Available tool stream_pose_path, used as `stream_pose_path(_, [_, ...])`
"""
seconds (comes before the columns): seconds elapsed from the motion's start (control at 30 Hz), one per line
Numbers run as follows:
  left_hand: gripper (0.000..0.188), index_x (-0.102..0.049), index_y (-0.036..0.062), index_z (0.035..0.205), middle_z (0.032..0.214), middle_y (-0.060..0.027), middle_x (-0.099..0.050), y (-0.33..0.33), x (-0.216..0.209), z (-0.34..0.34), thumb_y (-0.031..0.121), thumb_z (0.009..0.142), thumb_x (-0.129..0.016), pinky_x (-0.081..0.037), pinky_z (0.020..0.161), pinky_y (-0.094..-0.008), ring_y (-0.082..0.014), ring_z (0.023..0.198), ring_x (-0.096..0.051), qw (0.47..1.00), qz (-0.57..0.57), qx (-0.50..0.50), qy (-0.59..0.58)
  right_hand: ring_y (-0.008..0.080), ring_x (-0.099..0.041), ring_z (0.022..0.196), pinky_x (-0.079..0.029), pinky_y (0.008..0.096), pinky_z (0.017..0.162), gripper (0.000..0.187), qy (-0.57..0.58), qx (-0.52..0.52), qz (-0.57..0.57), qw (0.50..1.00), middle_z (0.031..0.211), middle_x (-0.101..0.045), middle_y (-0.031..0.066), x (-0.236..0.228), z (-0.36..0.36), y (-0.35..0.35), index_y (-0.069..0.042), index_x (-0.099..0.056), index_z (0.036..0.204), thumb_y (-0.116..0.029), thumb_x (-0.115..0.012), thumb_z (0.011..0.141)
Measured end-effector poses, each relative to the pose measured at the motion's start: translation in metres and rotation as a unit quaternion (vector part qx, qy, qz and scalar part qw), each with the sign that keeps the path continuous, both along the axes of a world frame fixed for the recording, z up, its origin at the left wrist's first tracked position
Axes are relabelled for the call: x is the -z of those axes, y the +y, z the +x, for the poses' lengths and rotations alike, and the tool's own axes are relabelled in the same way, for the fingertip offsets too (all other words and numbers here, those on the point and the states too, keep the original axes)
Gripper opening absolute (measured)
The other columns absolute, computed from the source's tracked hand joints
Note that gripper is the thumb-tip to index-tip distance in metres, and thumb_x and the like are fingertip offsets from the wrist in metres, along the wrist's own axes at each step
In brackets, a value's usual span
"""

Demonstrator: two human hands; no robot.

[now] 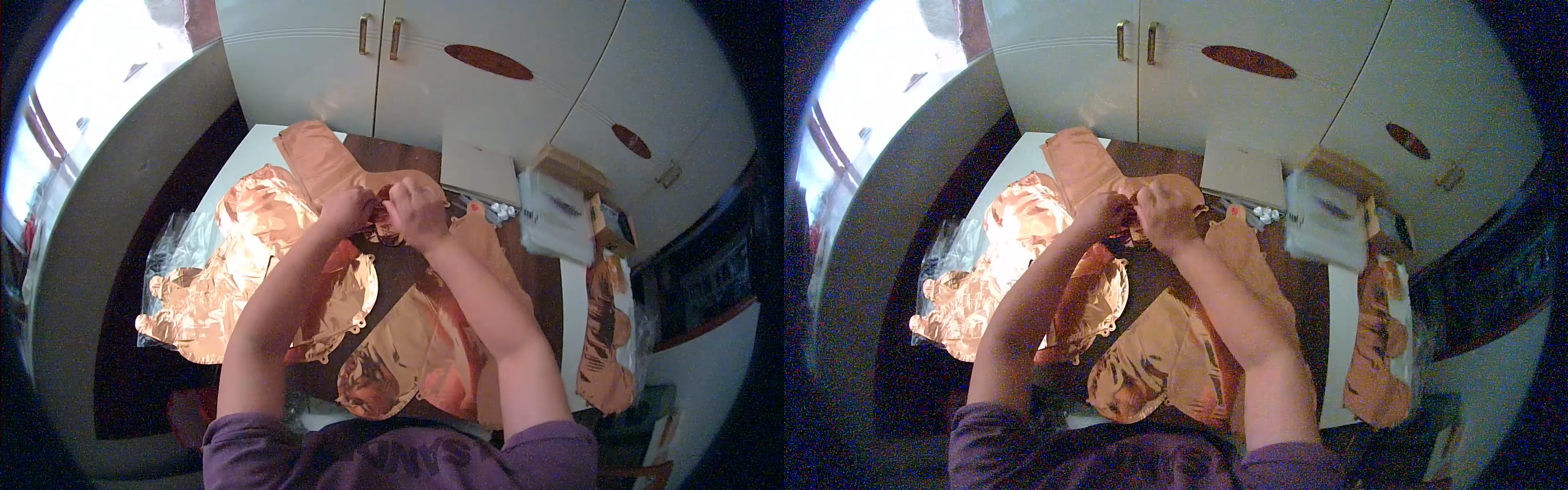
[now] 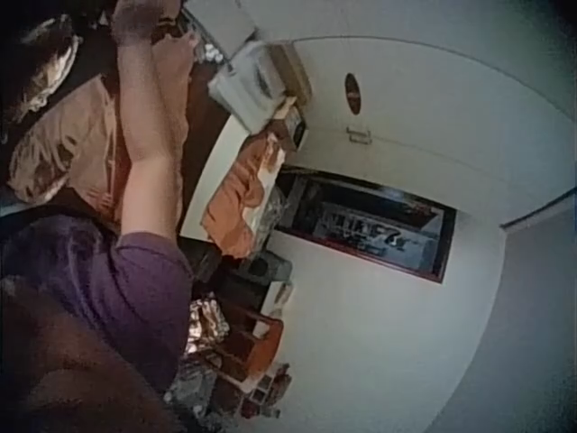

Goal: Folding and placing rose-gold foil balloons into plastic sleeves.

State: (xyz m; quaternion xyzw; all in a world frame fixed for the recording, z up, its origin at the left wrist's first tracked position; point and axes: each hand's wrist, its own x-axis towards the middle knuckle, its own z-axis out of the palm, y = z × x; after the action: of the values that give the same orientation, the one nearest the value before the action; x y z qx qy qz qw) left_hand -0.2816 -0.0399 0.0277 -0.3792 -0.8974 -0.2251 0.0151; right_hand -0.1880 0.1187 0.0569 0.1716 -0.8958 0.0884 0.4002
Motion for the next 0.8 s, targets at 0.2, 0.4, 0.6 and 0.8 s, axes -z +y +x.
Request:
stream_pose_path(0.2, [0.026, -0.068, 0.0038, 0.086, 0.081, -0.0209, -0.067, 0.007, 0.01, -0.034, 0.026, 0.09, -0.054, -0.051, 0.068, -0.0479, -0.0407, 0.076, -0.065, 0.993, 0.097, -0.025, 0.058, 0.0357, -0.051, 0.117, -0.04, 0.0515, 0.097, 0.039, -0.074, 0.062, 0.029, 0.995, 0.113, -0.058, 0.0181, 0.028, 0.006, 0.005, -0.004, -0.062, 0.099, -0.035, -0.07, 0.077])
stream_pose_path(0.4, [0.033, -0.068, 0.011, 0.099, 0.086, -0.02, -0.068, -0.047, -0.069, -0.111, 0.039, 0.089, -0.052, -0.049, 0.083, -0.0523, -0.0385, 0.087, -0.066, 0.917, 0.229, -0.299, 0.131, 0.0371, -0.026, 0.142, -0.014, 0.0567, 0.115, 0.092, -0.404, 0.171, -0.06, 0.897, 0.153, -0.029, 0.0159, 0.004, 0.006, -0.013, -0.018, -0.038, 0.146, -0.067, -0.065, 0.073])
stream_pose_path(0.6, [0.022, -0.066, 0.0112, 0.1, 0.092, -0.0149, -0.069, -0.086, -0.201, -0.099, 0.027, 0.092, -0.051, -0.053, 0.074, -0.0475, -0.0365, 0.083, -0.066, 0.843, 0.244, -0.26, 0.403, 0.0405, -0.029, 0.139, -0.015, 0.0579, 0.113, 0.091, -0.383, 0.141, -0.109, 0.907, 0.153, -0.03, 0.0162, 0.001, 0.012, 0.005, -0.019, -0.035, 0.147, -0.067, -0.063, 0.075])
stream_pose_path(0.8, [0.015, -0.063, 0.0148, 0.094, 0.077, -0.0047, -0.061, -0.035, -0.192, 0.019, 0.01, 0.081, -0.059, -0.049, 0.073, -0.0372, -0.0235, 0.07, -0.063, 0.879, 0.124, 0.085, 0.452, 0.0405, -0.04, 0.128, -0.029, 0.0506, 0.108, 0.093, 0.199, 0.123, -0.053, 0.971, 0.142, -0.041, 0.018, -0.102, 0.068, 0.026, 0.0, -0.032, 0.142, -0.043, -0.078, 0.073])
